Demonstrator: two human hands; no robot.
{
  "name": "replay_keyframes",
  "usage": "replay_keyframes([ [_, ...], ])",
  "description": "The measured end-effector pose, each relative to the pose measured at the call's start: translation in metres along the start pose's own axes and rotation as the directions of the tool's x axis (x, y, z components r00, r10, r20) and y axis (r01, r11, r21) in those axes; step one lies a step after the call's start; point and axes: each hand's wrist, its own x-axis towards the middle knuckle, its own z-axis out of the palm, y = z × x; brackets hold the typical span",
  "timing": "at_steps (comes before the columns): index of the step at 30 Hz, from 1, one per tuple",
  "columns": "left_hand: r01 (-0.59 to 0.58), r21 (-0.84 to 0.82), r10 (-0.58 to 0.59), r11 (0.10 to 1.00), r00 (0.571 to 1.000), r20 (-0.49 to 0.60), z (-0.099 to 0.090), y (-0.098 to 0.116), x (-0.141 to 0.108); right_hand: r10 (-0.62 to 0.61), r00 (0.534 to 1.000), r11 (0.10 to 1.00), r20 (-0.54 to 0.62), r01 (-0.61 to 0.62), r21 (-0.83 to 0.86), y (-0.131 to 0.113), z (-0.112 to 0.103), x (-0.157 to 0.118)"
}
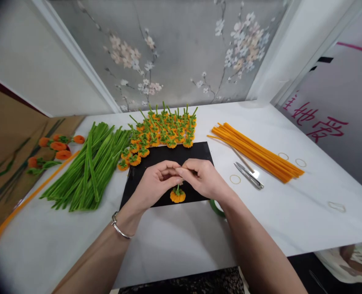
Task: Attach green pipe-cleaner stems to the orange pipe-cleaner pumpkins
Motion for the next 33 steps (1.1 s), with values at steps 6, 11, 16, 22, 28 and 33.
replay_keyframes([
  [6,0.065,0.004,-0.065,0.998,0.998,0.001,-0.005,0.0,0.0,0.16,0.987,0.986,0.019,-0.158,-0.048,0.005,-0.006,0.0],
  [11,0.067,0.037,-0.066,0.997,0.998,-0.02,-0.009,0.001,0.0,0.153,0.964,0.946,-0.219,-0.207,-0.248,0.013,-0.028,0.001],
  [16,0.069,0.099,-0.067,0.993,0.997,-0.028,-0.01,0.003,0.0,0.161,0.849,0.768,-0.504,-0.428,-0.476,0.012,-0.074,-0.016],
  [22,0.113,-0.063,-0.118,0.992,0.989,-0.093,-0.011,0.01,-0.004,0.475,0.782,0.478,-0.403,-0.614,-0.628,0.041,-0.085,-0.053],
  [28,0.118,-0.191,-0.131,0.975,0.99,-0.059,-0.009,0.015,-0.007,0.503,0.746,0.311,-0.435,-0.627,-0.714,0.071,-0.075,-0.07],
  [33,0.119,-0.221,-0.128,0.968,0.992,-0.024,-0.009,0.015,-0.008,0.436,0.784,0.228,-0.442,-0.571,-0.788,0.067,-0.067,-0.071],
])
